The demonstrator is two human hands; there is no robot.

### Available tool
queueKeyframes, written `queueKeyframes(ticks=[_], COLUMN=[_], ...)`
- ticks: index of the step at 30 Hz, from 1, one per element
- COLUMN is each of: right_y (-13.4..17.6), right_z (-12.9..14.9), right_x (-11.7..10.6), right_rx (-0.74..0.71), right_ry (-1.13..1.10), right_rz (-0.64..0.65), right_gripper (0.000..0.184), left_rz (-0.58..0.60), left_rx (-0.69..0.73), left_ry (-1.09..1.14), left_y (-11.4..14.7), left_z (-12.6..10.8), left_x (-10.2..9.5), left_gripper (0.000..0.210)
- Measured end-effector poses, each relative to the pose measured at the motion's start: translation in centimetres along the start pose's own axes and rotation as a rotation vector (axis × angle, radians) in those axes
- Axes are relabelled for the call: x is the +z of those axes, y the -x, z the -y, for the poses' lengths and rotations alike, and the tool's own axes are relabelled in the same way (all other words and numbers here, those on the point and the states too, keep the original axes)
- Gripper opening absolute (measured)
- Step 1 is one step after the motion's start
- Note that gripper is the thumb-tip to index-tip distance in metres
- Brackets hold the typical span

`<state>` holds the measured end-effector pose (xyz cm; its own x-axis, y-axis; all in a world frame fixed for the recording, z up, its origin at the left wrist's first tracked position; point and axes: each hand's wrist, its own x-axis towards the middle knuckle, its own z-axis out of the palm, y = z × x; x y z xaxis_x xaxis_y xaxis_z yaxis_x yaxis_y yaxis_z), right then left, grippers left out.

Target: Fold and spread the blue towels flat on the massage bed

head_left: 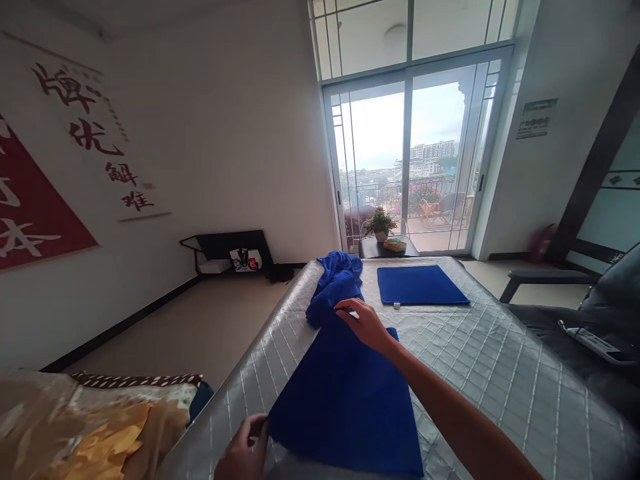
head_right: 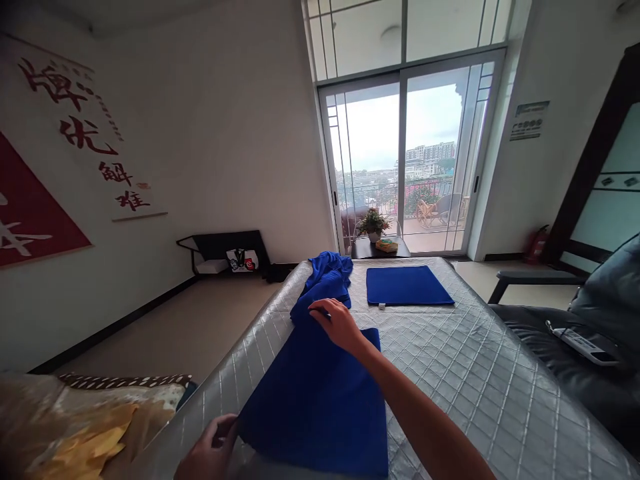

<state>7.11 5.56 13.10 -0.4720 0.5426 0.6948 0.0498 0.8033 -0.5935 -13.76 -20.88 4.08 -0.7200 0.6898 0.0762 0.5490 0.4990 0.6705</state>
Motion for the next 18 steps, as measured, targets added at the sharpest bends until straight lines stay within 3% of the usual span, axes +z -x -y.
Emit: queueKeyframes(ticks=[4,7,9,13,18], right_y=[1.4,2.5,3.4,5.6,8.3], right_z=[3.8,6.2,7.6,9.6,10.3], right_x=[-7.9,-13.1,-16.1,-21.0,-24.9], right_rx=[-0.061,-0.041,0.009,0.089,0.114], right_ry=[0.030,0.080,0.119,0.176,0.212], right_rz=[-0.168,-0.340,-0.432,-0.553,-0.678], right_gripper=[0.018,0.021,0.025,0.030,0.032], left_rz=[-0.255,-0.413,-0.489,-0.549,-0.556], left_rx=[0.263,0.516,0.612,0.796,0.968], left_ry=[0.021,-0.008,-0.040,-0.084,-0.065], left_y=[-0.7,-1.0,-0.8,0.1,2.0], left_z=[-5.2,-11.0,-15.0,-21.3,-25.4], left_x=[-2.7,-5.6,-7.5,-9.6,-10.4], left_gripper=[0.047,0.056,0.057,0.056,0.045])
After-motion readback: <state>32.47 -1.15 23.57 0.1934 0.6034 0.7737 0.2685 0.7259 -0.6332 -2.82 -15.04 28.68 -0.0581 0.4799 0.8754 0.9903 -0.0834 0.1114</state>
